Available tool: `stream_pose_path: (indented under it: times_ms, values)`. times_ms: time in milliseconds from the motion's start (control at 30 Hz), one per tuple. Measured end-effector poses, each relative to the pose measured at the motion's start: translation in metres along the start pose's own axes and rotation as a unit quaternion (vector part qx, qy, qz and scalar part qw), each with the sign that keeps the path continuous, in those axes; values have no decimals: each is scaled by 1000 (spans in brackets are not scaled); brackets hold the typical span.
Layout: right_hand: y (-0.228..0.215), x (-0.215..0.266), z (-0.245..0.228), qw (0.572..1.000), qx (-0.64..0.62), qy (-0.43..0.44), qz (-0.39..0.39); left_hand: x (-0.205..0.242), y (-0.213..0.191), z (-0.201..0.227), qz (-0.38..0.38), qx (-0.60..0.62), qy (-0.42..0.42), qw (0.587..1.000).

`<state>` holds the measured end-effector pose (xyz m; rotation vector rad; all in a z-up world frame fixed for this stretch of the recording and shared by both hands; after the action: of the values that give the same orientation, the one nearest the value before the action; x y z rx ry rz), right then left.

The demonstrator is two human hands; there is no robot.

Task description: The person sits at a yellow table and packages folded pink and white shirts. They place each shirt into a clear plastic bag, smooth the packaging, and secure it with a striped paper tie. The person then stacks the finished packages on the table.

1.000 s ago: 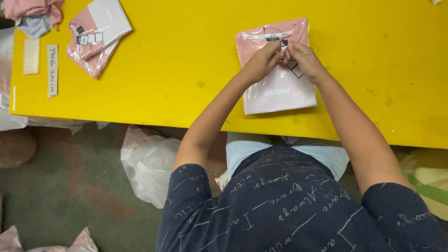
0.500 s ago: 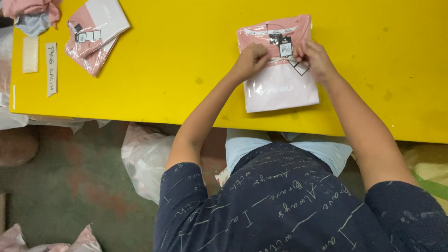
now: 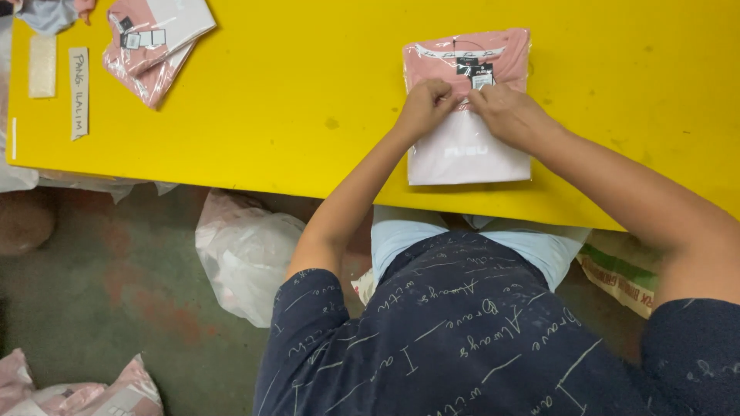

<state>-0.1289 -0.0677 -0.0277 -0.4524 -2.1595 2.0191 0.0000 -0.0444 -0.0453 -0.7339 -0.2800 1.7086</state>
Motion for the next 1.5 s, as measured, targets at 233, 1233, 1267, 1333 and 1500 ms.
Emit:
stream_pose_path:
  times_ms: [233, 1233, 1267, 1333, 1500]
  values:
    - [-6, 25, 13, 985, 119, -100, 79, 10, -9, 10, 22, 8, 52, 998]
    - [-1, 32, 15, 986, -159, -39, 27, 27, 6, 34, -21, -119, 96, 988]
    - [3, 28, 15, 969, -242, -36, 35, 27, 5, 36, -16, -126, 94, 987]
    - [11, 12, -2, 945, -326, -23, 26, 31, 13, 27, -15, -140, 81, 987]
    - [52, -4, 6, 927, -368, 59, 41, 35, 8, 27, -12, -148, 64, 987]
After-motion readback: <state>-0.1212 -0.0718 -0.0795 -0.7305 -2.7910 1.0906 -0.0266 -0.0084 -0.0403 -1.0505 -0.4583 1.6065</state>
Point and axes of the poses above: each hand's wrist, its own x-axis away from the middle knuckle, its own y-axis out of the palm, z = x × y, the point moved 10 cm from there along -x, towards the middle knuckle, and after that the axes turned 3 degrees about y, right-handed, at the moved point
